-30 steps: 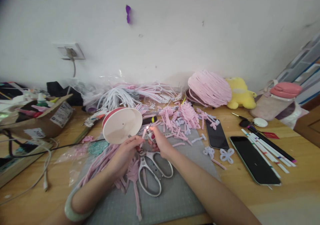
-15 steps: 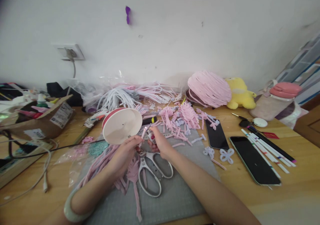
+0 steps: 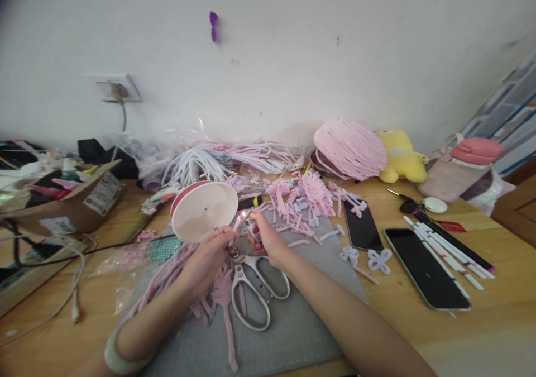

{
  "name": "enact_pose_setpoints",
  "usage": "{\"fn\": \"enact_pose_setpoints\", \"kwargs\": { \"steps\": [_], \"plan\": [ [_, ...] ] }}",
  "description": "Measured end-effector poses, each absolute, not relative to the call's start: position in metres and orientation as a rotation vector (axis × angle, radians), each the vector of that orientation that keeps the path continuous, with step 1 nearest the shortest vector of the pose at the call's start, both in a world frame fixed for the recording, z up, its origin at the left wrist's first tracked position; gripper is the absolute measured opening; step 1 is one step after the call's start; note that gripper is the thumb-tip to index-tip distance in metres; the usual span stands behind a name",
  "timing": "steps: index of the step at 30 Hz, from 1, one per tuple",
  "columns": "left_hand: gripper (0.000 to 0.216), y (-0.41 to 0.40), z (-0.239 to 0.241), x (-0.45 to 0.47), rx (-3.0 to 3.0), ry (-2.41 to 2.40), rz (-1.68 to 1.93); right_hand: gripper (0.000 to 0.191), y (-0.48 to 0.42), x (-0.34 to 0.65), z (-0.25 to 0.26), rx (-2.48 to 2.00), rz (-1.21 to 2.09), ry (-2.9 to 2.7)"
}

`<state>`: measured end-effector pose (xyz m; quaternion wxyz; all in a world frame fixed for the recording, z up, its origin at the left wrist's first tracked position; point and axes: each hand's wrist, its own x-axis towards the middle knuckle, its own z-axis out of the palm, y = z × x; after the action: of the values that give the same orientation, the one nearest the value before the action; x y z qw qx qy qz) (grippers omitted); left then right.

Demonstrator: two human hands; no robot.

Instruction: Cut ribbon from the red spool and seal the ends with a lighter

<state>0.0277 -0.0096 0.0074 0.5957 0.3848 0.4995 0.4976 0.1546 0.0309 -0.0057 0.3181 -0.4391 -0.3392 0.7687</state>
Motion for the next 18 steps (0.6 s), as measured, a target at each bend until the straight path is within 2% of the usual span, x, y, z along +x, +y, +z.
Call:
{"fn": "enact_pose_setpoints", "kwargs": {
  "steps": [9, 18],
  "plan": [
    [0.02, -0.008, 0.011, 0.019, 1.179, 1.365, 1.25, 0.046, 0.029, 0.154, -0.001, -1.201, 1.968, -0.896],
    [0.019, -0.006, 0.011, 0.016, 1.271, 1.451, 1.177, 0.043, 0.026, 0.151, 0.0, -1.229, 1.903, -0.886]
  ]
}}
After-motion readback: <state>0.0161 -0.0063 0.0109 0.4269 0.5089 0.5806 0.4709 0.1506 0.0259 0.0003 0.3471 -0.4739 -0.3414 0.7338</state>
